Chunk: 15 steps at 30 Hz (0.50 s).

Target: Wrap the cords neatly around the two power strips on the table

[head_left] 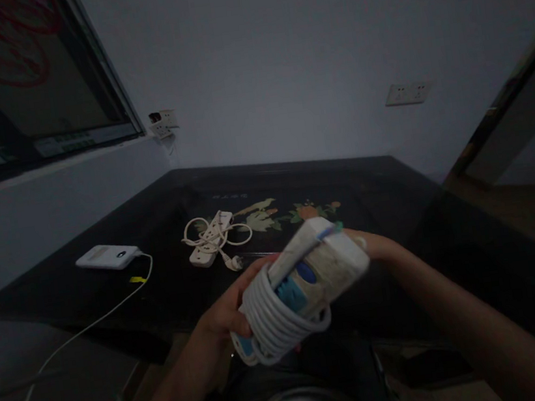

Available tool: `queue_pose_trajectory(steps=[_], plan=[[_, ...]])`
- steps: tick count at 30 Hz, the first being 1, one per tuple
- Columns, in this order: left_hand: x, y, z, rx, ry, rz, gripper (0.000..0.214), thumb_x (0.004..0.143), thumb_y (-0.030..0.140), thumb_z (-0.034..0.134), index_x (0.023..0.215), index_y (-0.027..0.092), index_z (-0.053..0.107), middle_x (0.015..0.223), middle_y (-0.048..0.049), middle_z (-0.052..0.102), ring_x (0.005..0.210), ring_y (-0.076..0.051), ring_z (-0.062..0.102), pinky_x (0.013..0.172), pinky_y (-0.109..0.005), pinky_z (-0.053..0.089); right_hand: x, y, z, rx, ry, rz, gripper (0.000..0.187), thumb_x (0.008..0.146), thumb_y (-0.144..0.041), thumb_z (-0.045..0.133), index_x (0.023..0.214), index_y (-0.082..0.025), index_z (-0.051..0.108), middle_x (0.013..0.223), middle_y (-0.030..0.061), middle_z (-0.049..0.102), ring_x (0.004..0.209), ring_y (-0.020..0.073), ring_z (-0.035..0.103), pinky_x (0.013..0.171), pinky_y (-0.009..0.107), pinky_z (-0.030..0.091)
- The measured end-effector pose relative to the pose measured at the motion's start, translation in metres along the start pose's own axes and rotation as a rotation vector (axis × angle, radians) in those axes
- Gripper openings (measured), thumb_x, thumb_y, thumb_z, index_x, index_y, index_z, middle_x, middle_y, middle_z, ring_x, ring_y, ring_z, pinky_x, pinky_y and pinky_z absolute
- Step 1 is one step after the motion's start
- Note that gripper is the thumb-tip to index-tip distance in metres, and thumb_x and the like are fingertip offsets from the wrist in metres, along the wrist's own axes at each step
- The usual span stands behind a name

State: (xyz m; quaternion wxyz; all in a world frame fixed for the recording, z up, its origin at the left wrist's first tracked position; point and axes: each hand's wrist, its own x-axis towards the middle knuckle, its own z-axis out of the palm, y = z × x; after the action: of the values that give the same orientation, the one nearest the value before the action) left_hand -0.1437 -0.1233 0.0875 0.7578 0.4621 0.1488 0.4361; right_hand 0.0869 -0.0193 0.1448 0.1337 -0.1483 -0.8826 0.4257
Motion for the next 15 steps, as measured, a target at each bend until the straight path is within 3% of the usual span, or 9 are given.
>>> queue_pose_trajectory(steps=[3, 5, 7, 11, 15], plan=[[0.003, 0.002, -0.005, 0.341, -0.112, -0.016, 0.086, 0.051, 0.034, 0.087, 0.129, 0.025, 0.054, 0.133, -0.0103, 0.055, 0.123, -0.034, 0.049, 0.104, -0.049, 0.035, 0.011, -0.014, -0.012, -0.229, -0.133, 0.004, 0.019, 0.081, -0.012, 0.060, 0.095, -0.014, 0.072, 0.100, 0.0074, 0.067, 0.090, 0.0172, 0.062, 0.079, 0.029, 0.048], [0.008, 0.004, -0.006, 0.544, -0.167, -0.078, 0.082, 0.055, 0.033, 0.086, 0.130, 0.028, 0.054, 0.137, -0.0076, 0.052, 0.130, -0.033, 0.040, 0.111, -0.050, 0.022, 0.017, -0.023, -0.019, -0.445, -0.178, 0.036, 0.025, 0.077, -0.005, 0.062, 0.096, -0.016, 0.073, 0.100, 0.0070, 0.067, 0.091, 0.0166, 0.062, 0.078, 0.027, 0.047], [0.013, 0.004, -0.005, 0.656, -0.172, -0.137, 0.080, 0.058, 0.032, 0.084, 0.132, 0.030, 0.052, 0.139, -0.0062, 0.049, 0.131, -0.032, 0.039, 0.112, -0.050, 0.019, 0.021, -0.032, -0.021, -0.653, -0.181, 0.088, 0.030, 0.074, -0.002, 0.063, 0.094, -0.021, 0.075, 0.099, 0.0053, 0.067, 0.090, 0.0171, 0.062, 0.077, 0.028, 0.047], [0.022, 0.000, -0.003, 0.667, -0.129, -0.215, 0.078, 0.062, 0.029, 0.082, 0.132, 0.029, 0.049, 0.139, -0.0071, 0.047, 0.130, -0.031, 0.040, 0.111, -0.049, 0.023, 0.029, -0.058, -0.016, -0.950, -0.172, 0.191, 0.028, 0.075, -0.003, 0.061, 0.084, -0.025, 0.076, 0.097, 0.0048, 0.069, 0.084, 0.0185, 0.063, 0.065, 0.026, 0.046], [0.024, -0.011, -0.009, 0.438, -0.105, -0.277, 0.082, 0.063, 0.025, 0.081, 0.135, 0.025, 0.041, 0.135, -0.0108, 0.049, 0.125, -0.030, 0.045, 0.105, -0.050, 0.032, 0.037, -0.083, -0.003, -1.155, -0.229, 0.161, 0.018, 0.078, -0.007, 0.062, 0.078, -0.019, 0.076, 0.096, 0.0083, 0.069, 0.082, 0.0188, 0.063, 0.059, 0.025, 0.043]])
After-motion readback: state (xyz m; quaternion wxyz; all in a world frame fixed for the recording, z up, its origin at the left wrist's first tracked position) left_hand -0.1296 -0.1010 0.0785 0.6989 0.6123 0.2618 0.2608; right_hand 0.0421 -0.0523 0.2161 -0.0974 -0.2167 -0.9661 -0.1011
